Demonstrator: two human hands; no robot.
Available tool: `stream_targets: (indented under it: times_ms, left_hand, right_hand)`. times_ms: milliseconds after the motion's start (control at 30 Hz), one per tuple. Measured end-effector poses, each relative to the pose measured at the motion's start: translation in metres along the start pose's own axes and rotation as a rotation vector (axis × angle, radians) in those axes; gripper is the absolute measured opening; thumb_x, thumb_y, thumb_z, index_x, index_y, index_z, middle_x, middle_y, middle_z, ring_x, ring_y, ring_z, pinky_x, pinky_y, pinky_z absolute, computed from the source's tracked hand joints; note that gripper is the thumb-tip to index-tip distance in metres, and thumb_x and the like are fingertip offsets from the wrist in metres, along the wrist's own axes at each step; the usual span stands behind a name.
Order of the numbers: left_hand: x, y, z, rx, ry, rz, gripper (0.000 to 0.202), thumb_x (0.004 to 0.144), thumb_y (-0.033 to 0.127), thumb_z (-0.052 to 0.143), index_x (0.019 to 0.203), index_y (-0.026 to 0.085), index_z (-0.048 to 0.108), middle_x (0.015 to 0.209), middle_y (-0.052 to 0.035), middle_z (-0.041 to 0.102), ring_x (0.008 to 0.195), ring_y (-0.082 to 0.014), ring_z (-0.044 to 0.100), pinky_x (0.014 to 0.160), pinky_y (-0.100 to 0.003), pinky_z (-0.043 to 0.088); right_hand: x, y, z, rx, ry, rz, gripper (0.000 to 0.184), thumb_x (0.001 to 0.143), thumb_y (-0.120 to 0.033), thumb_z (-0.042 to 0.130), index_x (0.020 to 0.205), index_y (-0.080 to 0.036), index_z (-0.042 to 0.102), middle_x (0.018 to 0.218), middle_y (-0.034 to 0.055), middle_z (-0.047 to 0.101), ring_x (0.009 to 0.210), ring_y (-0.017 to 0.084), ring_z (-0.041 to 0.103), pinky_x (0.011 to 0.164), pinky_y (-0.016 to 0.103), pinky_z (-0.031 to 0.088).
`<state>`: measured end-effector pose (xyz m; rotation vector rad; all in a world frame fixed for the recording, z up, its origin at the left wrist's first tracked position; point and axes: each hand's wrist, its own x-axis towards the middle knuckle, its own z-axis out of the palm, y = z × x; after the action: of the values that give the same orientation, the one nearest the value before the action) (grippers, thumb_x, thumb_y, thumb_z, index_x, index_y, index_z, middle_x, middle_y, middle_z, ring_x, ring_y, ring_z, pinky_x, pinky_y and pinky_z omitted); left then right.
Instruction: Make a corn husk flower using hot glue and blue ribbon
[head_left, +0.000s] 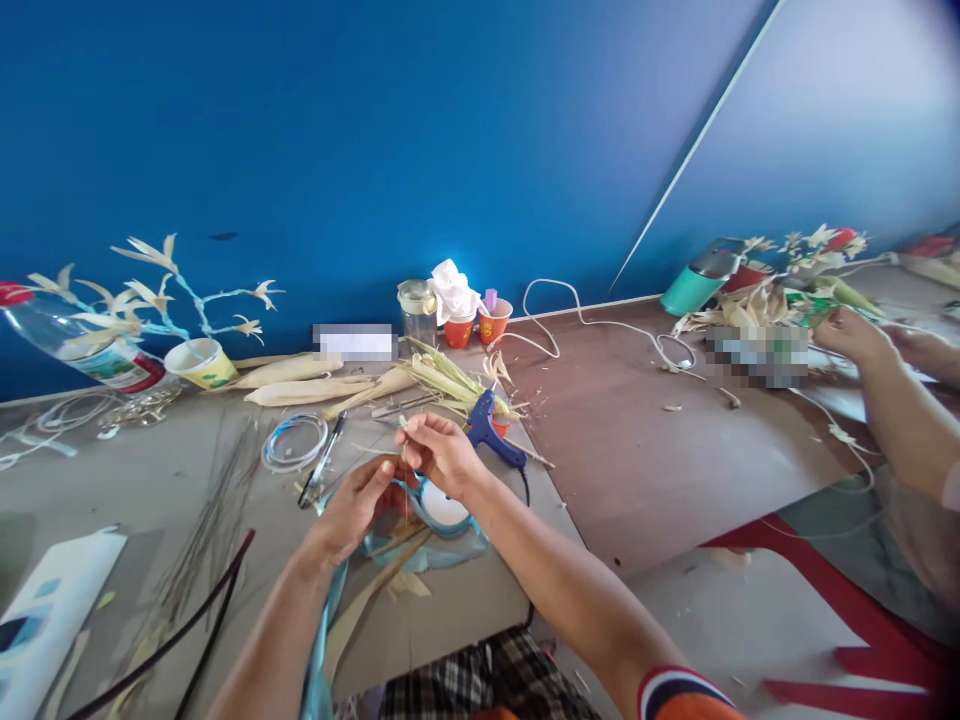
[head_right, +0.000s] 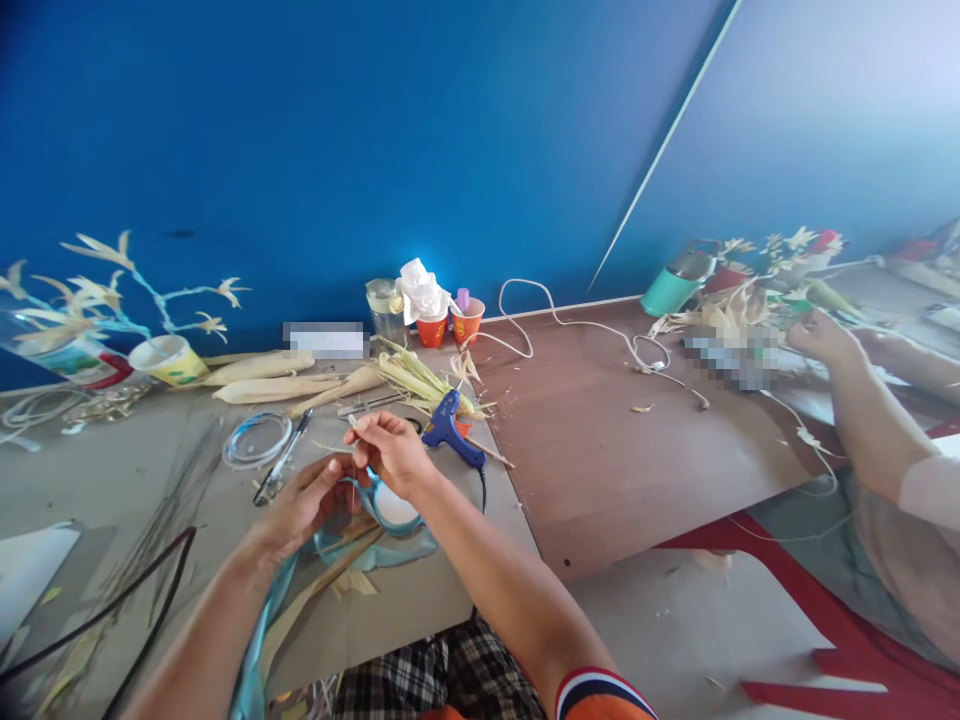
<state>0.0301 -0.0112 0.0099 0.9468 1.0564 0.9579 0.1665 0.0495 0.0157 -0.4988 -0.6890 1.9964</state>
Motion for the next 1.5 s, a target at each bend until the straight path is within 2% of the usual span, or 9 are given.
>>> stream_targets:
  times_ms: [167,333,500,667,767,867,967,1100,1500]
  left_hand:
    - [0.004,-0.003,-0.002,0.031,0.055,-0.001,0.033,0.071,0.047,0.065,0.077,0.015,0.062,0.072,-0.0024,0.061,0.058,-0.0140,0.056,0.058,-0.026,0.044]
    - [0.004,0.000,-0.001,0.155,0.257,0.147,0.032,0.075,0.045,0.062,0.088,0.015,0.061,0.070,-0.0010,0.062,0.050,-0.0107,0.054,0.050,-0.023,0.040]
    - [0.000,0.005,0.002,0.132,0.164,0.102,0.039,0.076,0.046,0.060,0.101,0.015,0.056,0.072,-0.0018,0.064,0.038,-0.0079,0.049,0.038,-0.021,0.034]
    - [0.000,0.007,0.002,0.070,0.099,0.028,0.036,0.075,0.041,0.062,0.098,0.015,0.052,0.058,0.0033,0.059,0.031,-0.0048,0.040,0.034,-0.017,0.027]
    - [0.001,0.006,0.002,0.029,0.149,0.035,0.044,0.074,0.038,0.063,0.110,0.017,0.049,0.055,0.0048,0.058,0.032,-0.0052,0.039,0.035,-0.017,0.026]
    - [0.001,0.005,0.002,0.086,0.179,0.057,0.049,0.077,0.038,0.060,0.119,0.017,0.048,0.056,0.0031,0.059,0.034,-0.0061,0.039,0.037,-0.018,0.026]
    - [0.001,0.004,0.002,0.147,0.185,0.074,0.037,0.076,0.035,0.060,0.108,0.015,0.057,0.063,0.0000,0.062,0.037,-0.0058,0.037,0.039,-0.020,0.027]
    - [0.002,0.001,0.002,0.126,0.231,0.085,0.021,0.070,0.029,0.066,0.085,0.015,0.065,0.059,0.0019,0.056,0.044,-0.0076,0.040,0.043,-0.020,0.028]
    - [0.005,-0.006,0.004,-0.044,0.245,0.184,0.020,0.075,0.031,0.066,0.087,0.016,0.059,0.059,0.0047,0.055,0.043,-0.0048,0.041,0.046,-0.020,0.031]
  right_hand:
    - [-0.005,0.009,0.008,-0.172,0.011,-0.017,0.023,0.067,-0.034,0.070,0.066,-0.016,0.055,0.062,-0.0036,0.061,0.035,0.003,0.038,0.034,0.017,0.031]
    - [-0.002,0.013,0.005,-0.178,0.029,-0.037,0.024,0.066,-0.034,0.070,0.065,-0.016,0.055,0.062,-0.0022,0.063,0.039,0.004,0.046,0.042,0.019,0.036]
    - [-0.002,0.021,0.002,-0.232,0.026,-0.059,0.019,0.070,-0.032,0.066,0.067,-0.017,0.056,0.049,-0.0054,0.054,0.036,0.005,0.042,0.037,0.017,0.031]
    - [-0.003,0.020,0.006,-0.288,0.060,-0.039,0.022,0.068,-0.034,0.066,0.066,-0.017,0.054,0.062,-0.0025,0.061,0.035,0.004,0.043,0.035,0.017,0.032]
    - [0.000,0.018,0.003,-0.297,0.153,-0.139,0.021,0.066,-0.033,0.067,0.066,-0.016,0.053,0.072,-0.0009,0.063,0.037,0.003,0.043,0.038,0.018,0.032]
    - [0.004,0.017,-0.002,-0.319,0.296,-0.210,0.016,0.065,-0.029,0.066,0.067,-0.017,0.056,0.060,-0.0039,0.057,0.040,0.003,0.041,0.041,0.018,0.030]
    - [0.005,0.018,-0.004,-0.343,0.334,-0.163,0.013,0.064,-0.027,0.065,0.066,-0.016,0.058,0.044,-0.0080,0.044,0.040,0.005,0.036,0.041,0.018,0.027]
    - [0.000,0.022,0.004,-0.349,0.311,-0.131,0.012,0.062,-0.026,0.067,0.065,-0.016,0.060,0.049,-0.0068,0.048,0.042,0.005,0.036,0.042,0.019,0.027]
    - [-0.001,0.026,0.006,-0.178,0.285,-0.081,0.014,0.059,-0.025,0.070,0.062,-0.016,0.059,0.048,-0.0062,0.049,0.042,0.004,0.037,0.041,0.018,0.030]
